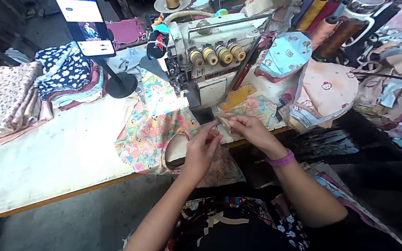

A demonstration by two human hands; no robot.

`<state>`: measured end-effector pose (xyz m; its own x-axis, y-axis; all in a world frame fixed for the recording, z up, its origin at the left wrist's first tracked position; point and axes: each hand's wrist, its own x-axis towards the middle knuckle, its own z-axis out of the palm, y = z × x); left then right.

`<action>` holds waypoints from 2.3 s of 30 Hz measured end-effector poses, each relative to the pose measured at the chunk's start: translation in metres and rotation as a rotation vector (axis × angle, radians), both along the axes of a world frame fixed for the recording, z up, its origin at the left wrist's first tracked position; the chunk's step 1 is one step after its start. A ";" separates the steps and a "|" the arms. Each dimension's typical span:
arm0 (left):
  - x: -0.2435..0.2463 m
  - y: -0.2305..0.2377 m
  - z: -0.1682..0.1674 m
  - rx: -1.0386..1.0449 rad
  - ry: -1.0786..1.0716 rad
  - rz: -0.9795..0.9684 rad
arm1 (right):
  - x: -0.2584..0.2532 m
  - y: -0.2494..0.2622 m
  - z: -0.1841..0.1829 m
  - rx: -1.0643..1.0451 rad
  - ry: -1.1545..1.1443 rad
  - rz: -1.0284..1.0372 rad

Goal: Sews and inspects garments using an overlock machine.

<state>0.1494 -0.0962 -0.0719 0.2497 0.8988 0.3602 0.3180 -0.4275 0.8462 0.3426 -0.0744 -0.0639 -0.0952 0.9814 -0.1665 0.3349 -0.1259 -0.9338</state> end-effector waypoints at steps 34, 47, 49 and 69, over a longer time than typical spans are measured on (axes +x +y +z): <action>-0.108 -0.051 0.061 -0.811 -0.621 -0.260 | -0.078 -0.067 0.062 -0.137 0.391 0.480; -0.122 0.009 0.111 0.172 0.359 0.066 | -0.100 -0.068 0.059 0.091 0.437 0.226; -0.119 0.044 0.117 0.322 0.471 -0.034 | -0.104 -0.047 0.056 0.200 0.301 0.122; -0.089 0.085 0.059 0.254 0.397 0.171 | -0.091 0.016 0.018 0.314 0.101 0.031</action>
<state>0.0602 -0.0107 -0.0130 0.2689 0.8352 0.4798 0.6779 -0.5179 0.5217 0.2517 -0.0581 -0.0458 -0.1267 0.9797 0.1552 0.2380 0.1819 -0.9541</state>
